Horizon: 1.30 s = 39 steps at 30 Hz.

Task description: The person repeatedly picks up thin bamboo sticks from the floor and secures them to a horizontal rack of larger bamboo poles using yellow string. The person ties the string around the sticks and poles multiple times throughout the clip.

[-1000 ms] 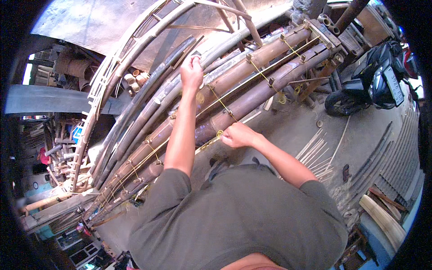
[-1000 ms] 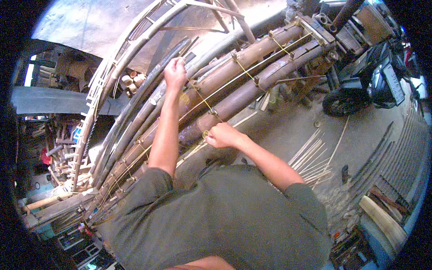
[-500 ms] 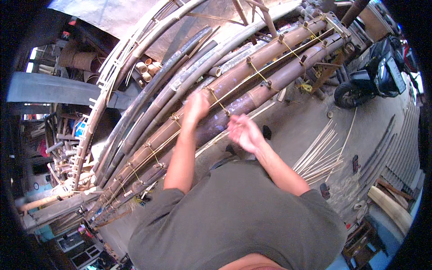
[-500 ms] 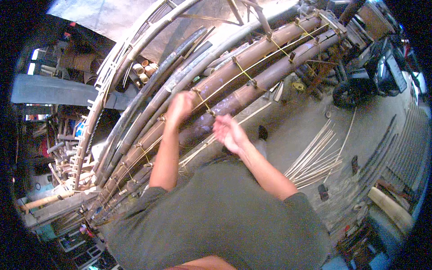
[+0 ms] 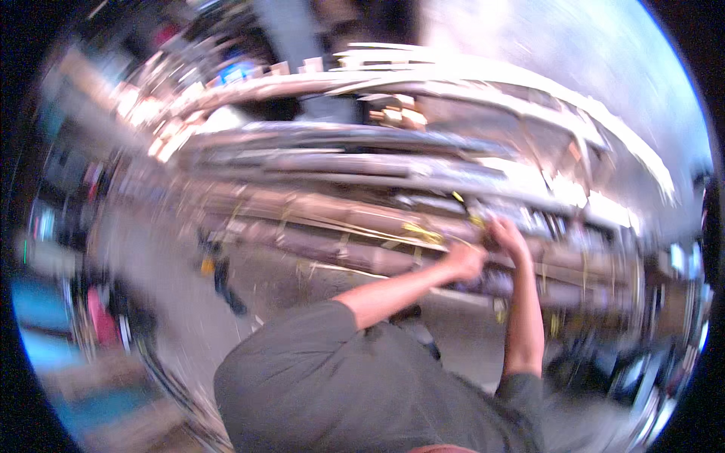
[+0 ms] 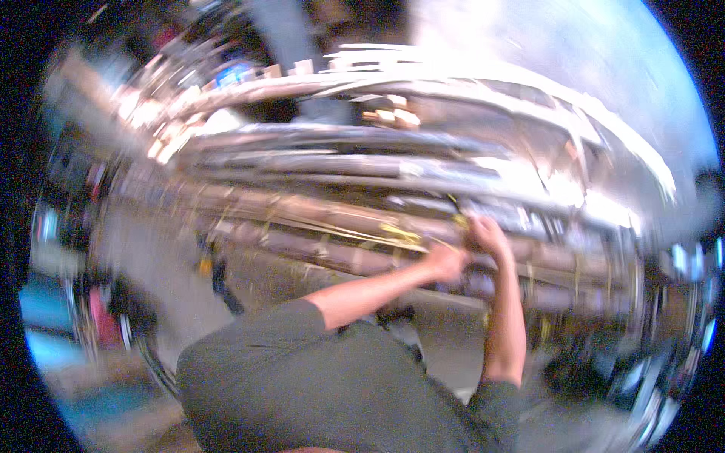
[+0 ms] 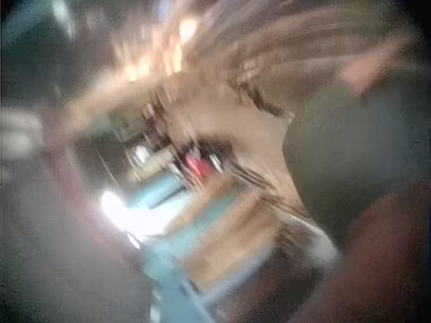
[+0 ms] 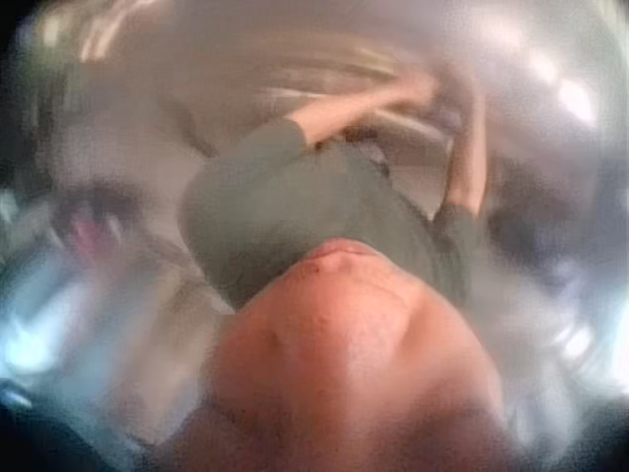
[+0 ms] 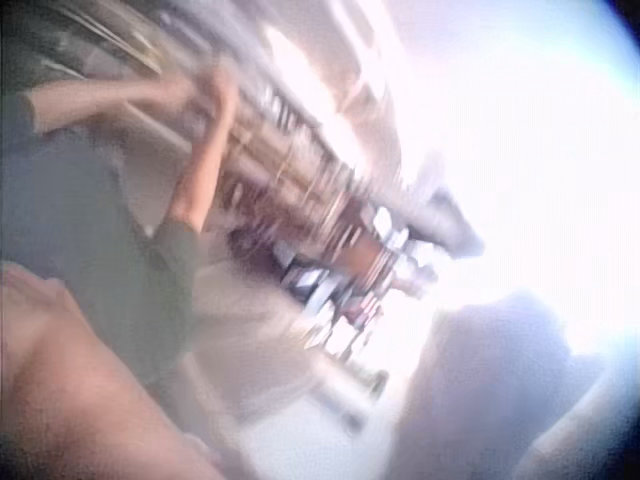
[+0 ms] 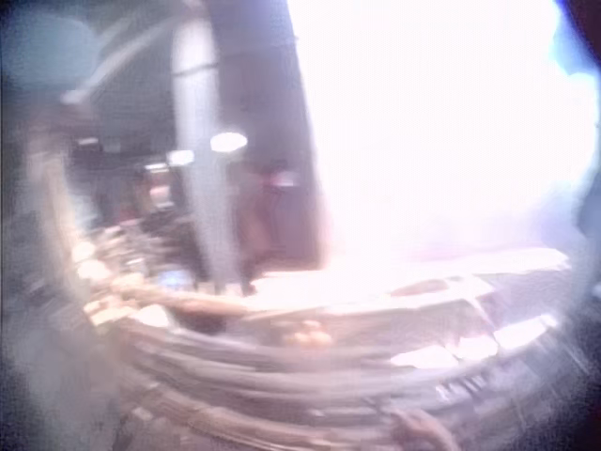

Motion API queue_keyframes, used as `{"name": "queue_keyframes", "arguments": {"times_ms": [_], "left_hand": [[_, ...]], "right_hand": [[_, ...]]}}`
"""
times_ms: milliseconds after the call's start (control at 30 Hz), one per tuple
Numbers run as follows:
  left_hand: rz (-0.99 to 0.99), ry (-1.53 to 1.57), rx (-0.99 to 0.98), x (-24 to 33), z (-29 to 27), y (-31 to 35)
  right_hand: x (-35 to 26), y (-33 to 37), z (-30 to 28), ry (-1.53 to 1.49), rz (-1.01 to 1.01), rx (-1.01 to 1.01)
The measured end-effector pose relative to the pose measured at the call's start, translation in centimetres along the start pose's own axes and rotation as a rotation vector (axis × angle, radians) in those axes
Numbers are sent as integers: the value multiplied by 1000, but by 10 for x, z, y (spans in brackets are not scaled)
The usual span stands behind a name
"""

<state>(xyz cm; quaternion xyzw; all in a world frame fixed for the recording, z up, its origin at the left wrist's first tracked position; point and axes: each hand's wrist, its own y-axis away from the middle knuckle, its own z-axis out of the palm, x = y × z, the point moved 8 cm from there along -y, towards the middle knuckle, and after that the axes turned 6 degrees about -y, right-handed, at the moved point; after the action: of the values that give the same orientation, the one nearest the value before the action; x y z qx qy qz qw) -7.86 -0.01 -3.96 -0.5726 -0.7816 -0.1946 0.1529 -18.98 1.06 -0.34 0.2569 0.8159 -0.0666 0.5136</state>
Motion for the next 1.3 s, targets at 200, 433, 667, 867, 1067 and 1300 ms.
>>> {"name": "queue_keyframes", "arguments": {"times_ms": [200, 433, 667, 867, 1067, 1300], "left_hand": [[9, 152, 310, -8, -30, 24], [-40, 395, 433, 4, -59, 5], [-293, 631, 592, -88, -28, -124], [-274, 125, 167, -63, -29, -117], [-286, 72, 384, -113, -120, -8], [-56, -54, -171, -119, -83, 109]], "right_hand": [[-37, 116, -3, -457, -57, 21], [0, 142, 102, -42, -55, -367], [-2, 150, 74, -192, 97, -504], [102, 188, -76, -1104, -133, 575], [141, 261, 44, -1590, 585, 1029], [-24, 170, 249, -1729, 551, -14]]}}
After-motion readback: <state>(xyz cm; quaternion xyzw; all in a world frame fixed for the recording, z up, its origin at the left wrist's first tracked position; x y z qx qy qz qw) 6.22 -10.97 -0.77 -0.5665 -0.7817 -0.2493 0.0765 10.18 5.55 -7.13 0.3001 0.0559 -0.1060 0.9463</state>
